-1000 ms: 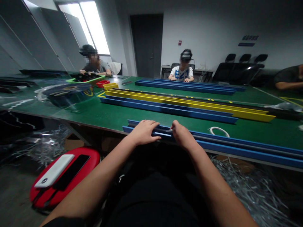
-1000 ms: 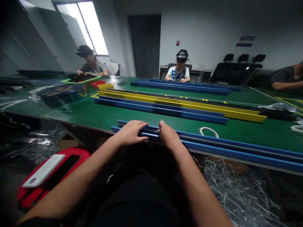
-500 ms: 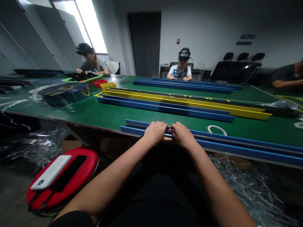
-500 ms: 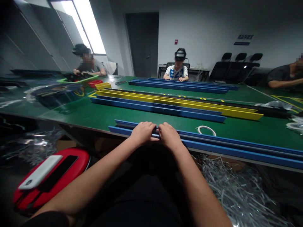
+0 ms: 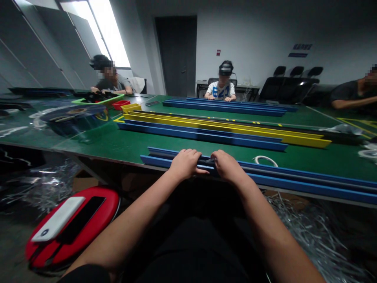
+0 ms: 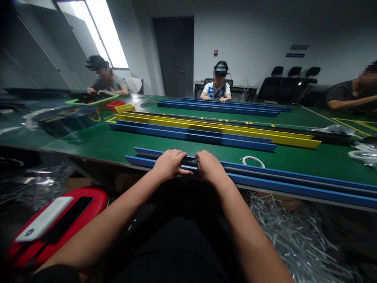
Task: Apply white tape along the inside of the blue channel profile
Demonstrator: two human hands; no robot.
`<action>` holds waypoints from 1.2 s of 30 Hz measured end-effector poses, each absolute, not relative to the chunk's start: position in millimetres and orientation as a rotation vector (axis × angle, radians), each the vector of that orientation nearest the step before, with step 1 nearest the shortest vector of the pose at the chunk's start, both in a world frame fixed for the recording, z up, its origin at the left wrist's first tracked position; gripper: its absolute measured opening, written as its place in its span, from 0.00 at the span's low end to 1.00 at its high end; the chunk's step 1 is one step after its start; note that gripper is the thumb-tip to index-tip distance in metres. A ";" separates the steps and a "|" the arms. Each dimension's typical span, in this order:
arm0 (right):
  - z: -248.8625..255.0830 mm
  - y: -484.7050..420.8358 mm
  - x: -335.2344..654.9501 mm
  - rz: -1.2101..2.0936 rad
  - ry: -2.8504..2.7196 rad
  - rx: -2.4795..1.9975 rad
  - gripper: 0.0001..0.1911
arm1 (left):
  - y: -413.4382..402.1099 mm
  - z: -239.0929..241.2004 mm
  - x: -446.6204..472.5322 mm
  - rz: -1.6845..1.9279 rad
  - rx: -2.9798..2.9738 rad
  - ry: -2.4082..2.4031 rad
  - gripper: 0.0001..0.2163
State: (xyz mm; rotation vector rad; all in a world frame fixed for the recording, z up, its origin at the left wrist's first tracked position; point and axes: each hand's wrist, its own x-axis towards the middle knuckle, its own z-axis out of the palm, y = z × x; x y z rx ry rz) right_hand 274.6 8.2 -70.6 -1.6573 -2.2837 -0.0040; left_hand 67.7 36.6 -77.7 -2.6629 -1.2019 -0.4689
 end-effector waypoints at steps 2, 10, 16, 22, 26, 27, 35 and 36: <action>-68.1 8.0 269.9 -0.003 -2.283 -1.648 0.11 | 40.4 -74.2 54.1 -0.476 -2.655 -1.215 0.32; -55.2 1.8 245.9 -0.014 -2.240 -1.599 0.09 | 52.2 -74.5 6.2 -0.455 -2.636 -1.259 0.34; -55.7 3.4 243.0 -0.023 -2.206 -1.632 0.14 | 56.9 -81.4 -7.7 -0.424 -2.653 -1.274 0.34; -66.0 4.7 258.4 0.041 -2.204 -1.599 0.08 | 58.0 -87.3 -7.1 -0.395 -2.656 -1.277 0.35; -76.2 10.5 273.4 0.127 -2.190 -1.535 0.15 | 56.7 -84.0 -7.3 -0.356 -2.682 -1.288 0.33; -78.2 11.8 276.6 0.129 -2.201 -1.526 0.17 | 56.3 -82.8 -7.3 -0.351 -2.691 -1.293 0.33; -70.0 0.9 283.2 0.057 -2.256 -1.597 0.10 | 45.9 -71.0 11.6 -0.439 -2.780 -1.235 0.33; -68.0 -0.9 283.3 0.033 -2.259 -1.607 0.09 | 43.7 -69.3 18.0 -0.455 -2.792 -1.215 0.33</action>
